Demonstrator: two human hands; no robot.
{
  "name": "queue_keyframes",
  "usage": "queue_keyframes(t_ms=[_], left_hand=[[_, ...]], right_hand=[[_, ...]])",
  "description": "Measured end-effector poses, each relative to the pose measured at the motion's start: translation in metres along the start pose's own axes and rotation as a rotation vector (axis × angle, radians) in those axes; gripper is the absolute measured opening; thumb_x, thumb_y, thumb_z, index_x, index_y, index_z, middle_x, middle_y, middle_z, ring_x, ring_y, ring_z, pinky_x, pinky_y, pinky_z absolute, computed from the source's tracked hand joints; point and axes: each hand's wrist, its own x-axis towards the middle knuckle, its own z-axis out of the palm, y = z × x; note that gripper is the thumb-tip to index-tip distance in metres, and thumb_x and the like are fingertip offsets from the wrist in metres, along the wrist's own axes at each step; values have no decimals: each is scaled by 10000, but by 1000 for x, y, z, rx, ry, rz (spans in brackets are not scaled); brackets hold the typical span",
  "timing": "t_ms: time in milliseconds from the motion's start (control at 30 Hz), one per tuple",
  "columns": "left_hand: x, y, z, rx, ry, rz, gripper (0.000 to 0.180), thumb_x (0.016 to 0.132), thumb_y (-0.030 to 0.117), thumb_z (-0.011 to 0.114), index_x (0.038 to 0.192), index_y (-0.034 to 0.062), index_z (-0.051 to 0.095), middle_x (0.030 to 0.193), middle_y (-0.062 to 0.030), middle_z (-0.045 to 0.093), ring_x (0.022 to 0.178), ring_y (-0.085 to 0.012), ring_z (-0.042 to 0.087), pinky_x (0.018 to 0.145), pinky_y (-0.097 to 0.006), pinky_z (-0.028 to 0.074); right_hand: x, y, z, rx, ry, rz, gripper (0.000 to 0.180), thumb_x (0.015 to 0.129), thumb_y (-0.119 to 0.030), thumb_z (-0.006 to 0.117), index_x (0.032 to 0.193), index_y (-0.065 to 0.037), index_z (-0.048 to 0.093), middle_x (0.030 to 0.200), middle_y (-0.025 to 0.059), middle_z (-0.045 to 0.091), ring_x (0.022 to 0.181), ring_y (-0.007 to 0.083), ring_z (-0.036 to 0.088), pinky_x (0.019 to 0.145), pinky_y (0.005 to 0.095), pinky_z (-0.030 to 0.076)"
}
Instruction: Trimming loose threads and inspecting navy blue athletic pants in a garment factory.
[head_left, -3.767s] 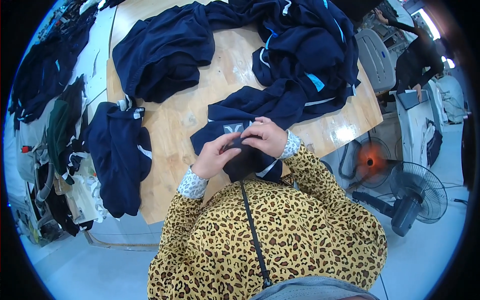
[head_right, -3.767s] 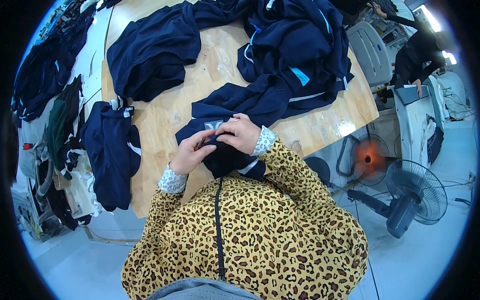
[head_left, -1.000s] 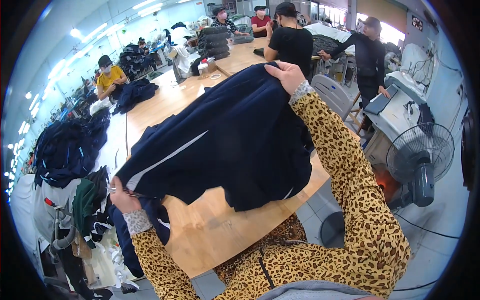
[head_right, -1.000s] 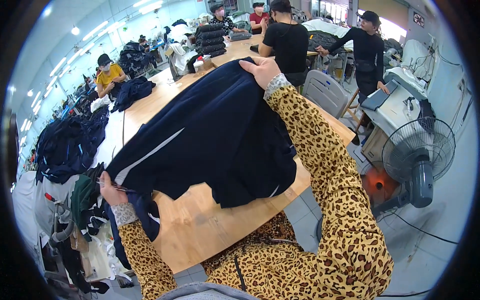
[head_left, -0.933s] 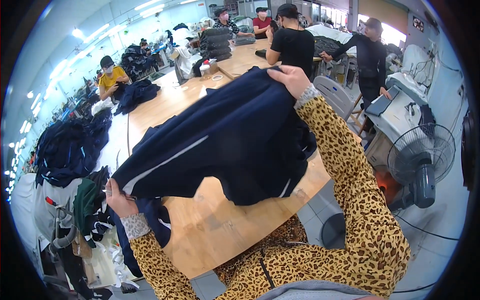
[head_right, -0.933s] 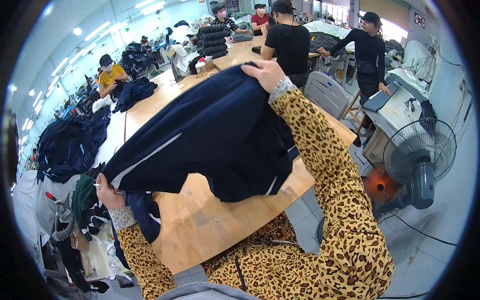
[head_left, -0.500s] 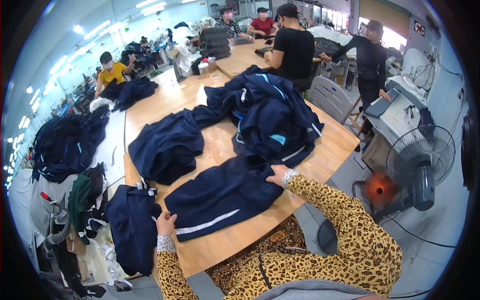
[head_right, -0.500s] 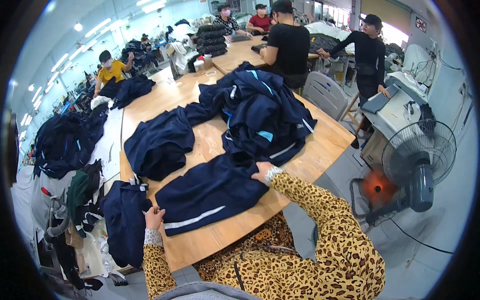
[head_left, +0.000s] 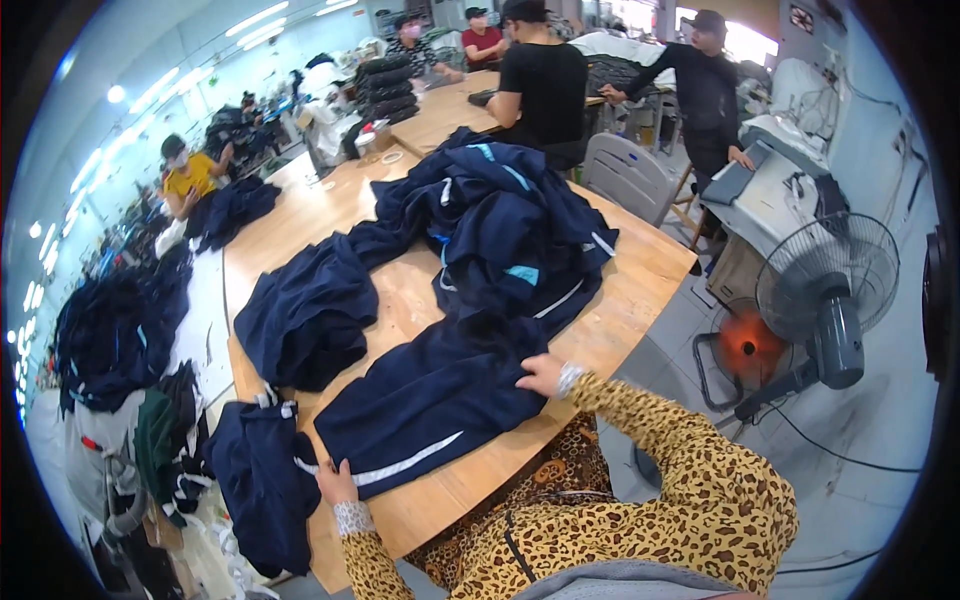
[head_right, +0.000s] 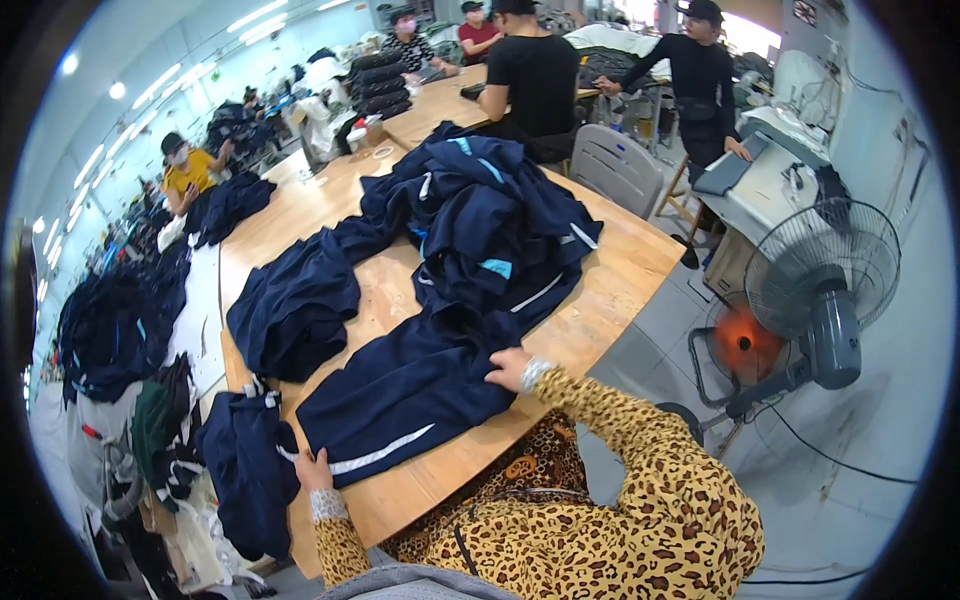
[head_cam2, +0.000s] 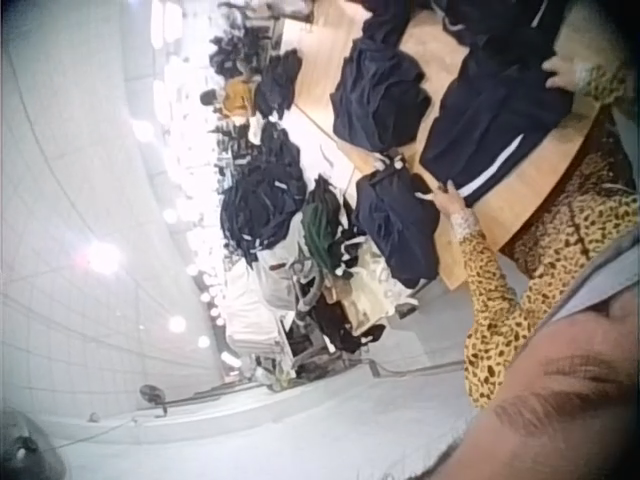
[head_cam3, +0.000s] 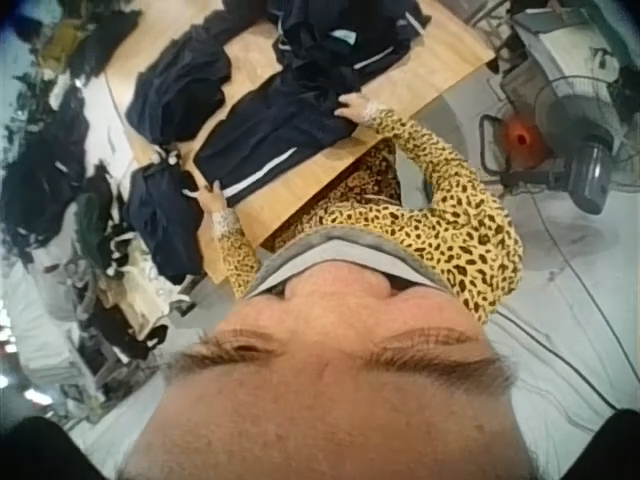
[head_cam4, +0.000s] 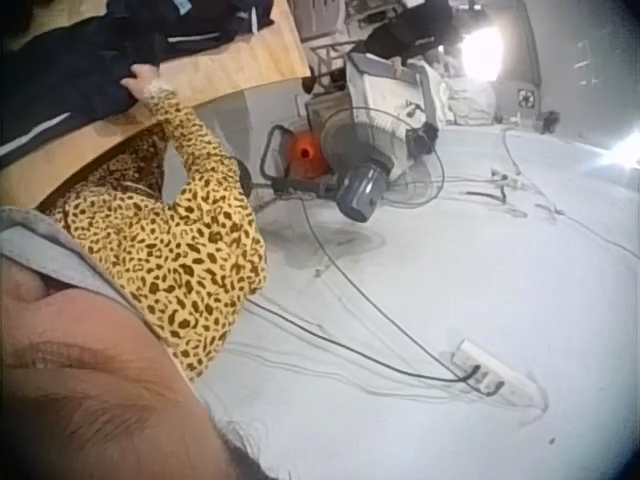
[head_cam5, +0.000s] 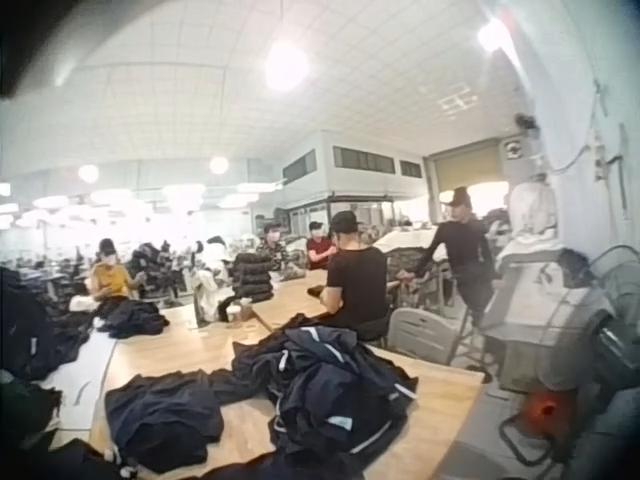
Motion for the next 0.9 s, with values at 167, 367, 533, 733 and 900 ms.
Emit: queue_keyframes(t_ms=[167, 367, 533, 733, 900], left_hand=[[-22, 4, 8, 249, 117, 90, 270, 855, 253, 561, 968, 8, 558, 997, -190, 529, 845, -368, 580, 662, -434, 496], [-27, 20, 4, 268, 125, 79, 235, 864, 218, 539, 944, -1, 564, 1003, -171, 530, 831, -358, 589, 656, -434, 490], [-27, 27, 2, 273, 125, 77, 241, 863, 210, 537, 977, 0, 567, 991, -167, 536, 820, -357, 593, 667, -430, 490], [-26, 25, 6, 274, 164, 76, 210, 848, 166, 540, 991, 13, 562, 950, -188, 534, 831, -359, 577, 691, -413, 482], [-25, 33, 4, 330, 164, 53, 195, 840, 150, 547, 973, 7, 556, 932, -188, 536, 821, -364, 577, 680, -408, 481]], right_hand=[[-20, -5, 68, -295, 518, -170, 203, 765, -271, 624, 769, -84, 546, 751, 94, 565, 744, 286, 528, 667, 411, 398], [-24, -6, 62, -145, 560, -151, 195, 768, -241, 637, 824, -59, 596, 742, 94, 573, 736, 275, 527, 695, 391, 396], [-22, -7, 58, -35, 602, -180, 189, 751, -212, 653, 829, -49, 598, 732, 93, 564, 715, 277, 522, 692, 385, 397], [-29, -10, 58, 10, 545, -128, 187, 740, -197, 673, 825, -47, 601, 714, 93, 560, 705, 278, 525, 665, 387, 396], [-27, -12, 54, 76, 506, -99, 185, 746, -199, 673, 820, -38, 620, 722, 92, 585, 715, 269, 534, 679, 377, 394]])
